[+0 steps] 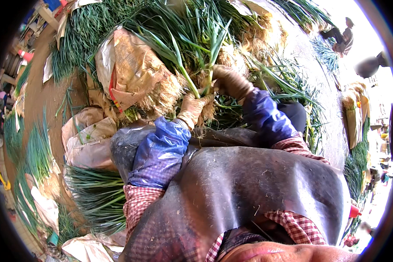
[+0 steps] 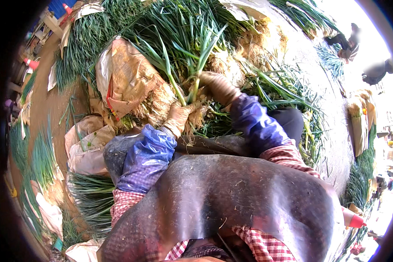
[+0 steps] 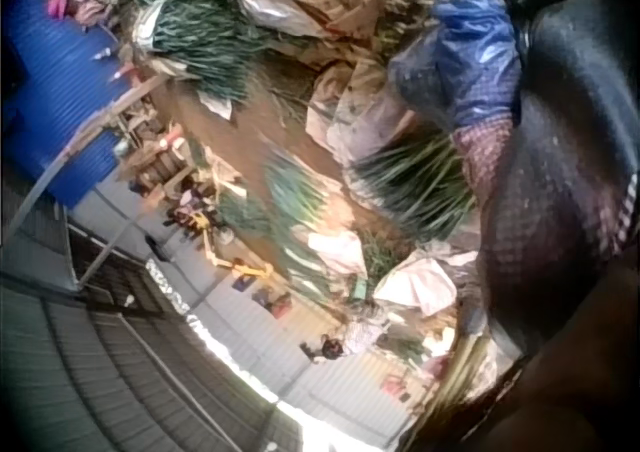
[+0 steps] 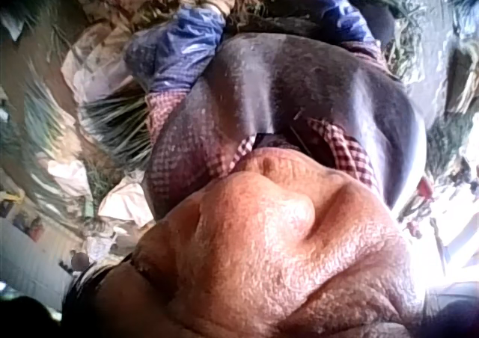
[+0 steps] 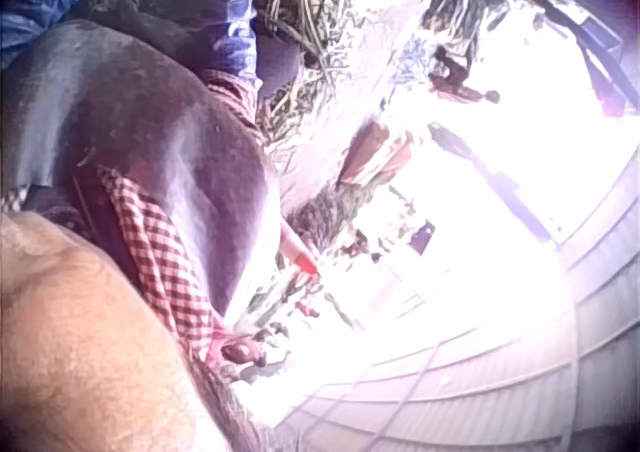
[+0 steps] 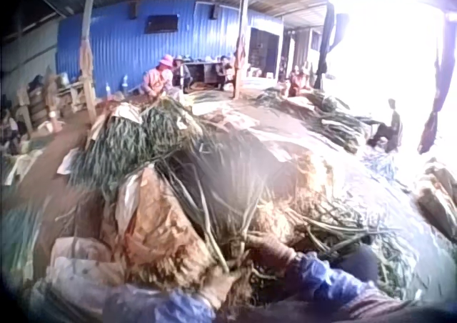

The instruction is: The person peels and cleans bunches of green onions by hand, removing outer layers and debris from the roots before placing them into a pile.

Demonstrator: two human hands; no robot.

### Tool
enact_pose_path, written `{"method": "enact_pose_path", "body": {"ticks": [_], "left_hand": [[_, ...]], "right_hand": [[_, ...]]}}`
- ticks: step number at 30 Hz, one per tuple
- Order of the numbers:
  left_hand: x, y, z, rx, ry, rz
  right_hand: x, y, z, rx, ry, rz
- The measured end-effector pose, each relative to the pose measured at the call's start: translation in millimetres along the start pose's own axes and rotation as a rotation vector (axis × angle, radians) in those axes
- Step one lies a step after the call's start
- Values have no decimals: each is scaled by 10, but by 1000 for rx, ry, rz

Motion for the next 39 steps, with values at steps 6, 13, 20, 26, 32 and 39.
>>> {"method": "enact_pose_path", "body": {"ticks": [6,13,20,26,32,39], "left_hand": [[-150,175,77,-90,79,-10],[-626,423,67,60,673,-174],[-144,-47,-55,-11,75,-27],[-60,-4,-9,-38,-55,82],[159,163,139,-27,-133,86],[-58,42,38,-100,-93,183]], "right_hand": [[151,-416,195,-205,-251,-301],[-394,-234,-142,-255,158,-129],[-48,-143,-109,-169,-72,-477],[53,-358,18,-278,-222,-454],[202,-216,88,-105,-470,-314],[217,58,-57,-373,-273,426]]}}
Point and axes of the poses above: each hand's wrist, its own z-axis away from the middle knuckle, its own x-axis out of the palm, y = z × x, the point moved 8 cm from there along -z, towards the middle knuckle, and after that the axes turned 12 degrees about y, right-handed, at the moved point
